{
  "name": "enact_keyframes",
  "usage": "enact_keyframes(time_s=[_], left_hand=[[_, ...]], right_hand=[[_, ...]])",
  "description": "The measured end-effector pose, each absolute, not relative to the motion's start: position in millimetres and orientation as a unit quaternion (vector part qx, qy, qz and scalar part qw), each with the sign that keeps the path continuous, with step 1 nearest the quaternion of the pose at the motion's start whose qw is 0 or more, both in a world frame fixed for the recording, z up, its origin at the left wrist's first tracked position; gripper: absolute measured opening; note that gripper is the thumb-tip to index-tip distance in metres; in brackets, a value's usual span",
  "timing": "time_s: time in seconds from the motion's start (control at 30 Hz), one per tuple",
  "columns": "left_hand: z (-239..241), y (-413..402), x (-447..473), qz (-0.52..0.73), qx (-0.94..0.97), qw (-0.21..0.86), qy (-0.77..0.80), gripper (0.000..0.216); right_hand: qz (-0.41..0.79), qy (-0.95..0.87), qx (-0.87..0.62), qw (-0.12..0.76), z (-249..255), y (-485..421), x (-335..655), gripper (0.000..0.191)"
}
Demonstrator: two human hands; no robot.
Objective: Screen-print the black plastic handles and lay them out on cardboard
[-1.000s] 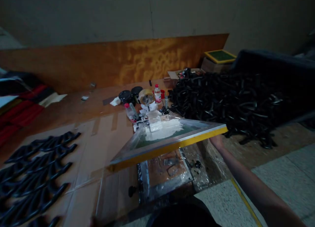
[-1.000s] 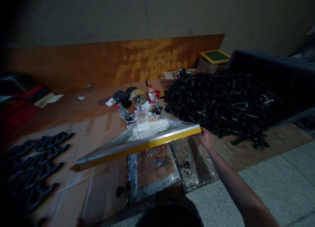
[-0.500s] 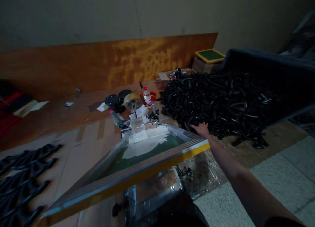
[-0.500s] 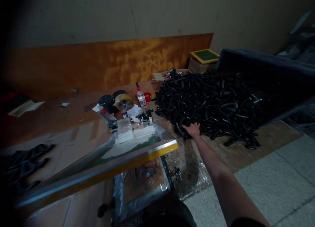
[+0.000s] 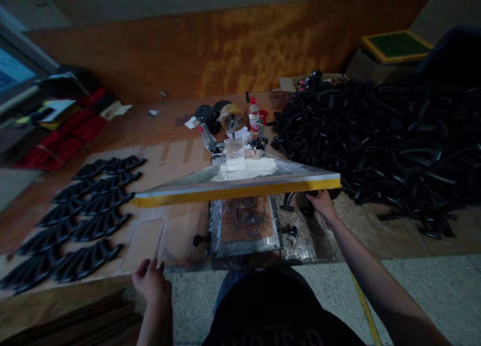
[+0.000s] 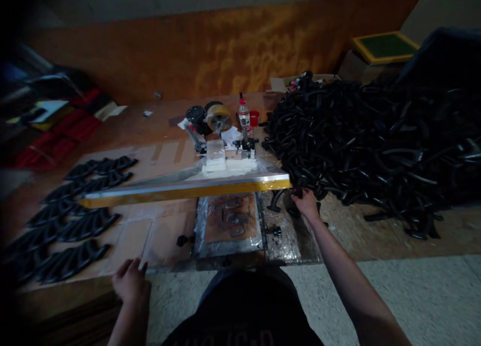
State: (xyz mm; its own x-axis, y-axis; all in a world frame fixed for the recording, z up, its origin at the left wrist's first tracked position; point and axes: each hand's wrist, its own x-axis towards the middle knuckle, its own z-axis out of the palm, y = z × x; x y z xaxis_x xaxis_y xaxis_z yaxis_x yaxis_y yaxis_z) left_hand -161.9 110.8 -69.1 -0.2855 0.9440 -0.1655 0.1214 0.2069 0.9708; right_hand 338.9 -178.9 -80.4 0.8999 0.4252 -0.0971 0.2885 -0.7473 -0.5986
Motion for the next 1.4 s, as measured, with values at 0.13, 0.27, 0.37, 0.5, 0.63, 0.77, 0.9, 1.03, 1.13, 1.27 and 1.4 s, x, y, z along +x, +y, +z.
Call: enact_keyframes(time_s=[0.13, 0.27, 0.37, 0.5, 0.63, 0.77, 0.9, 1.03, 1.13, 1.27, 1.4], left_hand=[[-66, 119, -143, 0.505, 0.359, 0.467, 0.631, 0.034], [-60, 128, -121, 0.505, 0.349, 0.515, 0.598, 0.034], [-55, 131, -105, 0.496, 0.357, 0.557, 0.562, 0.034], [-45, 136, -87, 0.462, 0.388, 0.601, 0.524, 0.033], [-37, 144, -76, 0.436, 0.418, 0.625, 0.495, 0.030], [-26, 149, -68, 0.432, 0.428, 0.633, 0.480, 0.030], [7, 150, -45, 0.445, 0.455, 0.633, 0.442, 0.027], [66, 148, -6, 0.490, 0.488, 0.621, 0.369, 0.025], [104, 139, 19, 0.498, 0.539, 0.607, 0.306, 0.027], [120, 121, 30, 0.456, 0.592, 0.601, 0.284, 0.038], [103, 106, 14, 0.425, 0.598, 0.617, 0.284, 0.040]], right_hand=[[0.052, -0.210, -0.942, 0.255, -60, -188, 334, 0.043], [0.100, -0.230, -0.893, 0.375, -45, -173, 304, 0.051], [0.172, -0.259, -0.815, 0.489, -40, -139, 265, 0.037], [0.217, -0.351, -0.731, 0.543, -43, -81, 207, 0.020], [0.166, -0.524, -0.726, 0.414, -56, -54, 173, 0.030], [0.119, -0.610, -0.734, 0.274, -72, -56, 170, 0.049], [0.125, -0.649, -0.720, 0.211, -72, -50, 183, 0.040], [0.117, -0.664, -0.712, 0.198, -61, -34, 181, 0.040], [0.111, -0.696, -0.683, 0.189, -60, -29, 167, 0.056], [0.142, -0.723, -0.655, 0.168, -65, -37, 159, 0.056], [0.225, -0.687, -0.654, 0.224, -61, -60, 174, 0.031]])
